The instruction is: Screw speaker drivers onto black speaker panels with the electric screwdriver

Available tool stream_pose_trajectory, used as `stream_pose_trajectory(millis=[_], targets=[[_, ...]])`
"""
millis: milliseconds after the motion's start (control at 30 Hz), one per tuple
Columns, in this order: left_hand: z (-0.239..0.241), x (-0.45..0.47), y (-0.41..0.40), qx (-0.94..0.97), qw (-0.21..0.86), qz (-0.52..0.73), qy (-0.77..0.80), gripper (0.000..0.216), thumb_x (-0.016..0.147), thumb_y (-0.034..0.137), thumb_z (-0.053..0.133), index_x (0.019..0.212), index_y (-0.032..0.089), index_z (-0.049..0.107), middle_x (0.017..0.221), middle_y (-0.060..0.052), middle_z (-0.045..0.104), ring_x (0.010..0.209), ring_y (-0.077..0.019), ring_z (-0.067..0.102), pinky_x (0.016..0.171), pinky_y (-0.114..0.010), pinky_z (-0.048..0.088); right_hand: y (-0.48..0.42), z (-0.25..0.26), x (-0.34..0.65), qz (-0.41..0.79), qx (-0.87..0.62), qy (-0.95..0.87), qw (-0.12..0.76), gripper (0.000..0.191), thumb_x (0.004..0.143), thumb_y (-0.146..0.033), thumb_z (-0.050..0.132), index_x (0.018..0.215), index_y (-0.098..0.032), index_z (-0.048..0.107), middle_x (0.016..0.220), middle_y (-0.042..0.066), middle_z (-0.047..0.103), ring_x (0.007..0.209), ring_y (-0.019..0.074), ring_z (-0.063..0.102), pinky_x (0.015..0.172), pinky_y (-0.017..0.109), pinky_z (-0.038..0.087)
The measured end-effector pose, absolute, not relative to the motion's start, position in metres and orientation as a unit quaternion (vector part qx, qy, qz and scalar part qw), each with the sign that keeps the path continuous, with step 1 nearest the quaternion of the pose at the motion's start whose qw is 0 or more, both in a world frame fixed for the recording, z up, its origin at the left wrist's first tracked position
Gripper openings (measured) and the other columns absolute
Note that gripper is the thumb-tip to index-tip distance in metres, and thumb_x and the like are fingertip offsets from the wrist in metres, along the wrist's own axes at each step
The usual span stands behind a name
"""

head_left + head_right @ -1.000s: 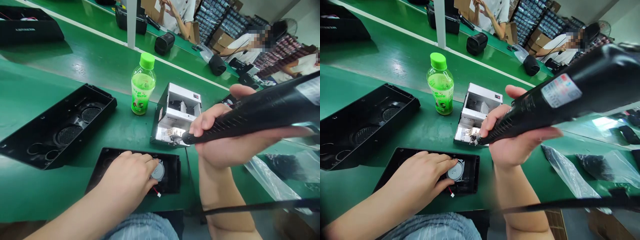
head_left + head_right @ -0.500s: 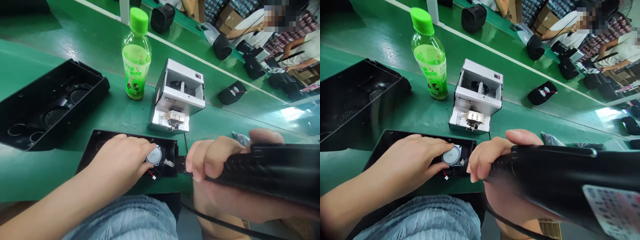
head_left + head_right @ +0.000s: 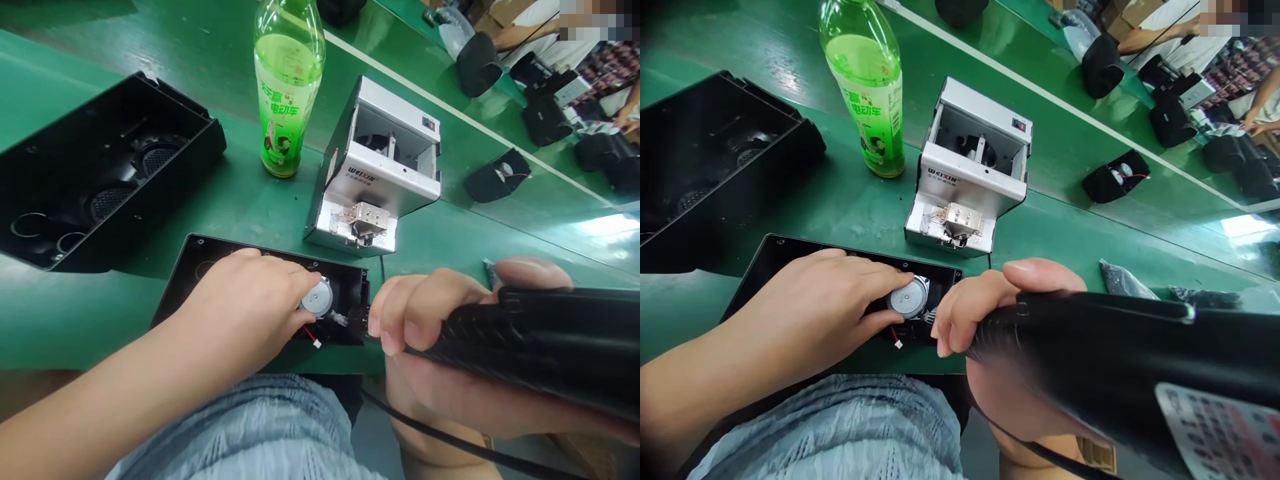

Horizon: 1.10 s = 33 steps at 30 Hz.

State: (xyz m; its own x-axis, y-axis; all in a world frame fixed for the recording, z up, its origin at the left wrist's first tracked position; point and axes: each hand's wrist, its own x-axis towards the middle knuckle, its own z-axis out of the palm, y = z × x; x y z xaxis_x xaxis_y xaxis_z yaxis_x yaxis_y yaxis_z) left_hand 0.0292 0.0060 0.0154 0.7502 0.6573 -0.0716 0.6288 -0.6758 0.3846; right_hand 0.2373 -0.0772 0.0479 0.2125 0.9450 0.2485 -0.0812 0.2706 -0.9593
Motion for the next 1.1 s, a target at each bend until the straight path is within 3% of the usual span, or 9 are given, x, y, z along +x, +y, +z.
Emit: stream_pose_trajectory(millis=[133,267,533,800,900,1000,1100], targets=[[0.016,0.029,0.006,0.912,0.197,0.032,0.358,0.025,0.095,0.033,0.080,0.120,0.030,0.082,0.112,-0.002,0.088,0.099,-0.0314,0.082,0.076,-0.040,0.045,-0.079,0.048,0.230,0.370,-0.431,-0.481,0.668,0.036,0.109,-0.058,0.053,0.128,-0.037,0.075,0.069,-0.001,0.071,0.052,0.0222,0.065,0.054,0.046,0.062],[0.015,0.027,0.003,0.916,0.190,0.040,0.352,0.025,0.097,0.036,0.079,0.121,0.030,0.081,0.111,-0.002,0.088,0.097,-0.0309,0.082,0.076,-0.041,0.043,-0.082,0.053,0.223,0.378,-0.440,-0.506,0.638,0.026,0.112,-0.036,0.054,0.123,-0.038,0.077,0.074,-0.001,0.072,0.058,0.0213,0.070,0.059,0.045,0.064],[0.010,0.026,-0.002,0.921,0.183,0.042,0.340,0.027,0.100,0.036,0.077,0.125,0.026,0.079,0.122,-0.002,0.087,0.104,-0.0301,0.083,0.076,-0.043,0.043,-0.084,0.040,0.217,0.356,-0.369,-0.590,0.624,0.045,0.096,-0.013,0.056,0.132,-0.033,0.075,0.073,-0.001,0.070,0.058,0.0197,0.069,0.060,0.042,0.061],[0.010,0.027,-0.004,0.921,0.187,0.039,0.340,0.028,0.098,0.033,0.080,0.125,0.025,0.079,0.118,-0.003,0.087,0.104,-0.0302,0.082,0.077,-0.043,0.042,-0.091,0.031,0.209,0.359,-0.372,-0.567,0.641,0.030,0.105,-0.027,0.058,0.127,-0.030,0.079,0.075,0.001,0.075,0.064,0.0217,0.073,0.067,0.044,0.061],[0.007,0.025,-0.007,0.924,0.175,0.050,0.335,0.033,0.098,0.031,0.081,0.130,0.024,0.077,0.118,-0.003,0.086,0.104,-0.0291,0.082,0.076,-0.043,0.043,-0.090,0.026,0.202,0.329,-0.348,-0.553,0.682,0.030,0.105,-0.032,0.059,0.127,-0.027,0.078,0.075,0.001,0.074,0.061,0.0201,0.070,0.060,0.040,0.060],[0.005,0.020,-0.012,0.929,0.151,0.077,0.330,0.037,0.100,0.033,0.081,0.134,0.023,0.074,0.119,-0.005,0.085,0.103,-0.0286,0.081,0.079,-0.045,0.046,-0.085,0.040,0.204,0.331,-0.372,-0.505,0.705,0.038,0.109,-0.053,0.056,0.126,-0.026,0.077,0.072,0.001,0.071,0.056,0.0200,0.065,0.054,0.040,0.058],[0.004,0.017,-0.020,0.938,0.123,0.115,0.304,0.054,0.094,0.049,0.088,0.138,0.020,0.073,0.126,-0.010,0.083,0.104,-0.0317,0.080,0.085,-0.047,0.050,-0.072,0.073,0.224,0.319,-0.408,-0.471,0.715,0.047,0.105,-0.069,0.057,0.133,-0.033,0.071,0.070,-0.003,0.068,0.053,0.0183,0.061,0.057,0.039,0.058]])
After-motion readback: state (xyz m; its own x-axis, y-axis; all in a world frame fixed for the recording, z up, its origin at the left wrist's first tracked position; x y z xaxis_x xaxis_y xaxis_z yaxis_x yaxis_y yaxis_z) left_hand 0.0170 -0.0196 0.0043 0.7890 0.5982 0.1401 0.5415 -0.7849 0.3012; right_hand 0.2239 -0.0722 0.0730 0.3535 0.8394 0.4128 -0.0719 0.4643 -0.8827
